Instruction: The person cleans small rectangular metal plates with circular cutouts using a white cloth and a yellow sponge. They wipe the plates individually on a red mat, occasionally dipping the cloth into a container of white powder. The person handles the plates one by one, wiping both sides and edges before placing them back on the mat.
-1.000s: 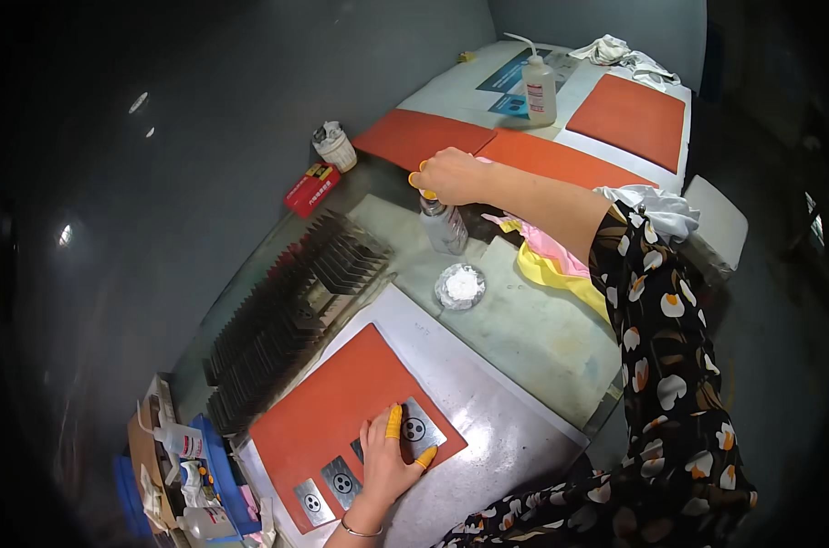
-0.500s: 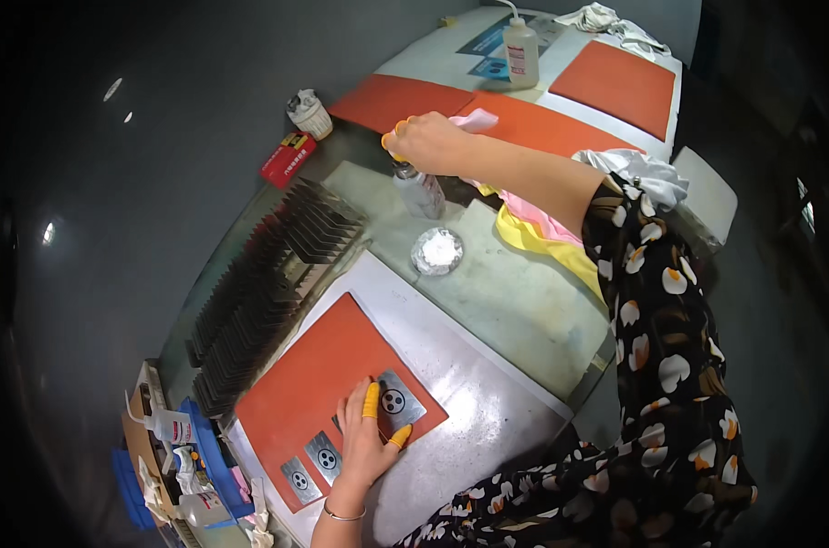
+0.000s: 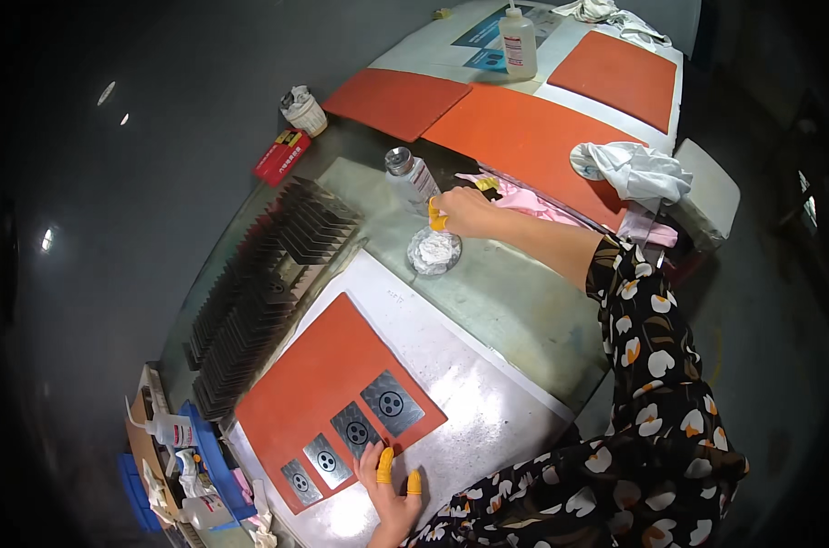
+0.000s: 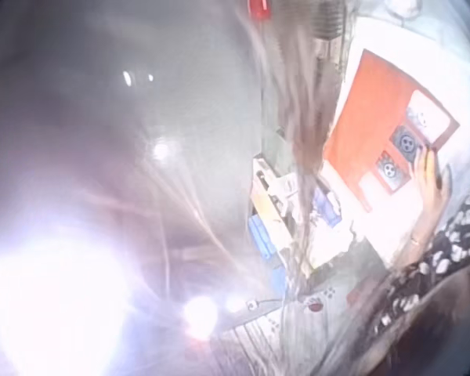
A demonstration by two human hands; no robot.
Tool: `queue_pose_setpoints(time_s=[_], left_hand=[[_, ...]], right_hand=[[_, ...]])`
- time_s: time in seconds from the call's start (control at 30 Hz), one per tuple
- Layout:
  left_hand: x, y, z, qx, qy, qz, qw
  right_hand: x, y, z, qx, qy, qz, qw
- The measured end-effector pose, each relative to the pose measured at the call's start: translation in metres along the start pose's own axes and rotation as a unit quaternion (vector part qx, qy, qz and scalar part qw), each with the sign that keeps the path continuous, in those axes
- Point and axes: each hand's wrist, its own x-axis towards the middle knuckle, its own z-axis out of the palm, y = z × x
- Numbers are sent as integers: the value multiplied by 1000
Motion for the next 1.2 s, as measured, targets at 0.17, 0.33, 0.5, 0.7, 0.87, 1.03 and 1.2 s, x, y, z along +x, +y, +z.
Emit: queue_pose_setpoints(time_s=[0.17,0.33,0.5,0.7,0.87,1.03,1.2], left_hand=[[-1,-3,2,12,25,0,1000],[-2,-4,4,9,36,-1,999],[-3,-4,4,17,32,-20,999],[-5,-15,8,35,25,-17,999],[-4,-11,7,19,42,-17,999],[-5,-12,8,27,42,-6,999],[-1,-9,5,25,33,-6,999]], right_hand=[[5,-1,7,-30,3,13,999],[7,-2,3,-52,-25,-2,998],[11,-12,-6,-84,-67,-39,993],[10,-5,-3,-109,-68,-60,990],[7,-13,-4,-141,-74,-33,987],[5,-3,-2,-160,-29,-61,985],[-3,-7,-3,-137,-50,-38,989]])
